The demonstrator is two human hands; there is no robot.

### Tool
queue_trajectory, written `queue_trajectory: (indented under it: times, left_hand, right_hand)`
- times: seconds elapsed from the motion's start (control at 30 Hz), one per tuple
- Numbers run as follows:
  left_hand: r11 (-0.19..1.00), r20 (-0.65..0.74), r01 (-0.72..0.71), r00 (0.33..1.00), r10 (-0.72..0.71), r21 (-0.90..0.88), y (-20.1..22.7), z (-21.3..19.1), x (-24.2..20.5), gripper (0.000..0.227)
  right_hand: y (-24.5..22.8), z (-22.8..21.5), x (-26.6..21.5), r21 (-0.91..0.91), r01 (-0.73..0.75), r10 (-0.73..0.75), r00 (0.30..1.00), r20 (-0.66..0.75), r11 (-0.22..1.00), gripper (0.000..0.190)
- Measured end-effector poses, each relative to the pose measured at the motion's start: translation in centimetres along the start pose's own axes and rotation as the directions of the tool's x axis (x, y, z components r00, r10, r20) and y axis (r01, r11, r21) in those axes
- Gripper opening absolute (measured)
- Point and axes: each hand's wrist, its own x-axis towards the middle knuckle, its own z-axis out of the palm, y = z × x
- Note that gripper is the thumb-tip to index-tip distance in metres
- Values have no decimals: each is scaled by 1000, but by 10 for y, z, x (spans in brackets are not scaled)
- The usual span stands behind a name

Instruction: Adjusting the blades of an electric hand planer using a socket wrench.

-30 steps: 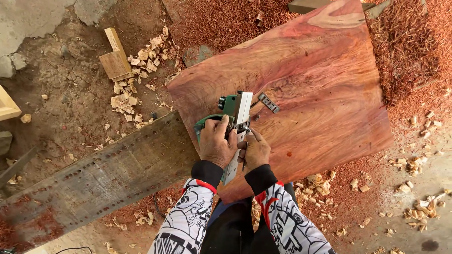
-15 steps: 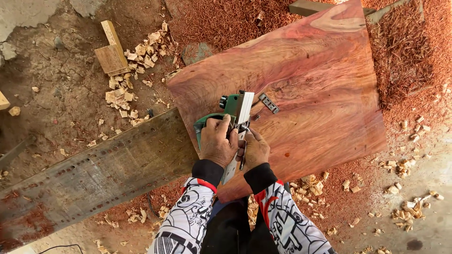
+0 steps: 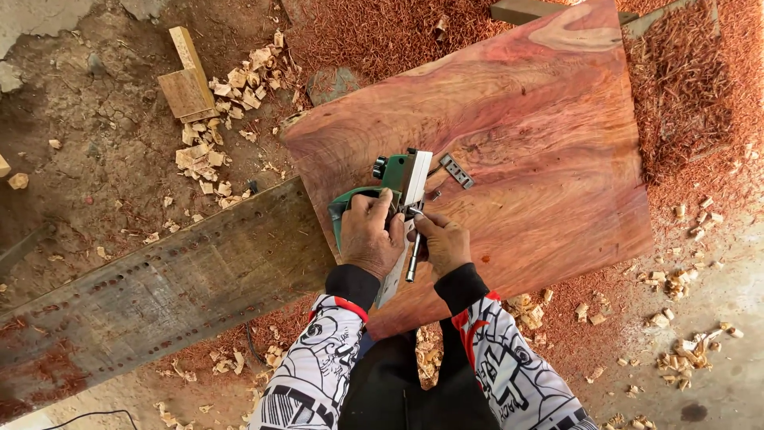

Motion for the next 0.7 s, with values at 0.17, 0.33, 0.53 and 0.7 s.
queue_trajectory:
  times: [0.17, 0.33, 0.53, 0.7]
  left_hand:
    - [1000, 0, 20, 1000, -20, 11, 2, -1, 1, 48]
    - [999, 16, 46, 999, -46, 11, 3, 0, 1, 47]
    - [998, 4, 32, 999, -32, 45, 7, -2, 1, 46]
    - [999, -24, 30, 999, -29, 42, 7, 2, 3, 46]
  right_hand:
    - [16, -22, 21, -312, 443, -400, 896, 196, 841, 26]
    - [-3, -35, 21, -606, 791, -724, 466, 509, 83, 23]
    - [45, -64, 70, -162, 629, -621, 777, 102, 760, 24]
    - [39, -28, 37, 60, 92, -92, 996, 0, 994, 20]
